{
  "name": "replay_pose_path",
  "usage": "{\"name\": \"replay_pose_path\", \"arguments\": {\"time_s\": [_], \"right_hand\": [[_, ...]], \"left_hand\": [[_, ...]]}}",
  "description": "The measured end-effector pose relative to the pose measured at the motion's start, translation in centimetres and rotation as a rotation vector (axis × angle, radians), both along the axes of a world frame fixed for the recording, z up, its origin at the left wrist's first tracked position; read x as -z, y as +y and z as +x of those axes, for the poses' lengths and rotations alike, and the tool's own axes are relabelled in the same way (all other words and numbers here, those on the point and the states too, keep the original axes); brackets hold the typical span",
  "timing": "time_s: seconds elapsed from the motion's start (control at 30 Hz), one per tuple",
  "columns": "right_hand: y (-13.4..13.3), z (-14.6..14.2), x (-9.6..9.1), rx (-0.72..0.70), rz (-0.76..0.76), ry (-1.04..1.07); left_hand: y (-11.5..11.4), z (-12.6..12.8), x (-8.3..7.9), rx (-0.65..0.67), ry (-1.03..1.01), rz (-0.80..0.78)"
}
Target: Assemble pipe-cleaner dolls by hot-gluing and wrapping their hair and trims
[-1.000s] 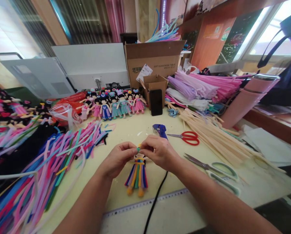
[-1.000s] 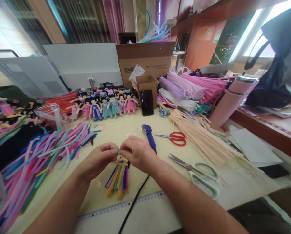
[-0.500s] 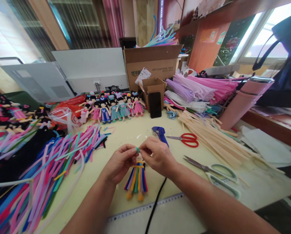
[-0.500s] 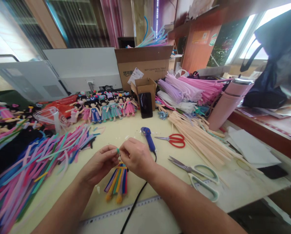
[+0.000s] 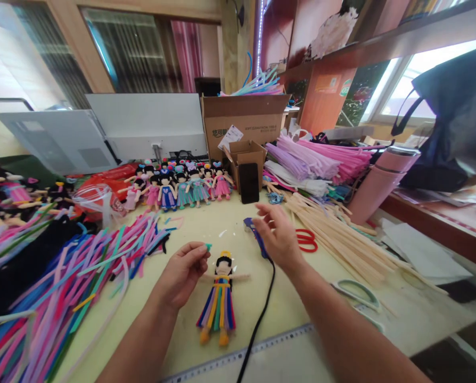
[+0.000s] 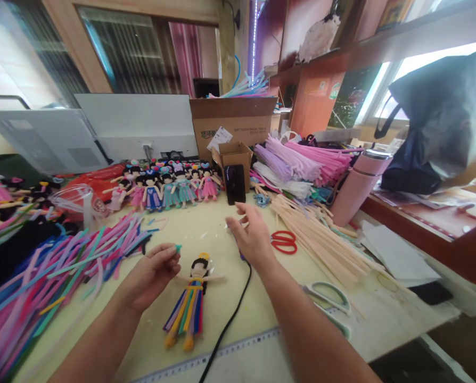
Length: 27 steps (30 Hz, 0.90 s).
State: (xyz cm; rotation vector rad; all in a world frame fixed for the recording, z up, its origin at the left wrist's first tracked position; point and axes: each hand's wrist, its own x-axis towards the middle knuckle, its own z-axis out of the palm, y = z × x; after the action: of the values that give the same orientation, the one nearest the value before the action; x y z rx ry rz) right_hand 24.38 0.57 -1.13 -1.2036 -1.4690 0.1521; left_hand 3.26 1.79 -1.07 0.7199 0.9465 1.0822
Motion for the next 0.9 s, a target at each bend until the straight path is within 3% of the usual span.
{"name": "replay_pose_path", "arguments": {"time_s": [0.07, 0.13, 0.23, 0.3, 0.43, 0.63, 0.9], "right_hand": [[1.4, 1.9, 0.8, 0.073, -0.119, 0.074], [2.4, 2.9, 1.7, 0.072, -0.33, 0.052], [2.9, 2.9, 2.7, 0.062, -0.607, -0.084], [2.8, 2.2, 2.7, 0.068, -0.692, -0.129], [2.0, 0.9, 2.0, 0.01, -0.693, -0.071], [0.1, -0.5, 0.2, -0.433, -0.541, 0.238], [-1.9, -2.0, -1.9, -0.578, -0.449, 0.207]], "left_hand": [[0.2, -0.2, -0.1, -0.037, -0.034, -0.01], [0.3, -0.4, -0.1, -0.058, -0.07, -0.019], [0.4, -0.6, -0.1, -0.076, -0.108, -0.042], [0.4, -0.6, 0.0, -0.079, -0.126, -0.057], [0.4, -0.6, 0.1, -0.074, -0.174, -0.079], [0.7, -0.9, 0.2, -0.049, -0.229, -0.103], [0.4, -0.9, -0.2, -0.064, -0.268, -0.123]]}}
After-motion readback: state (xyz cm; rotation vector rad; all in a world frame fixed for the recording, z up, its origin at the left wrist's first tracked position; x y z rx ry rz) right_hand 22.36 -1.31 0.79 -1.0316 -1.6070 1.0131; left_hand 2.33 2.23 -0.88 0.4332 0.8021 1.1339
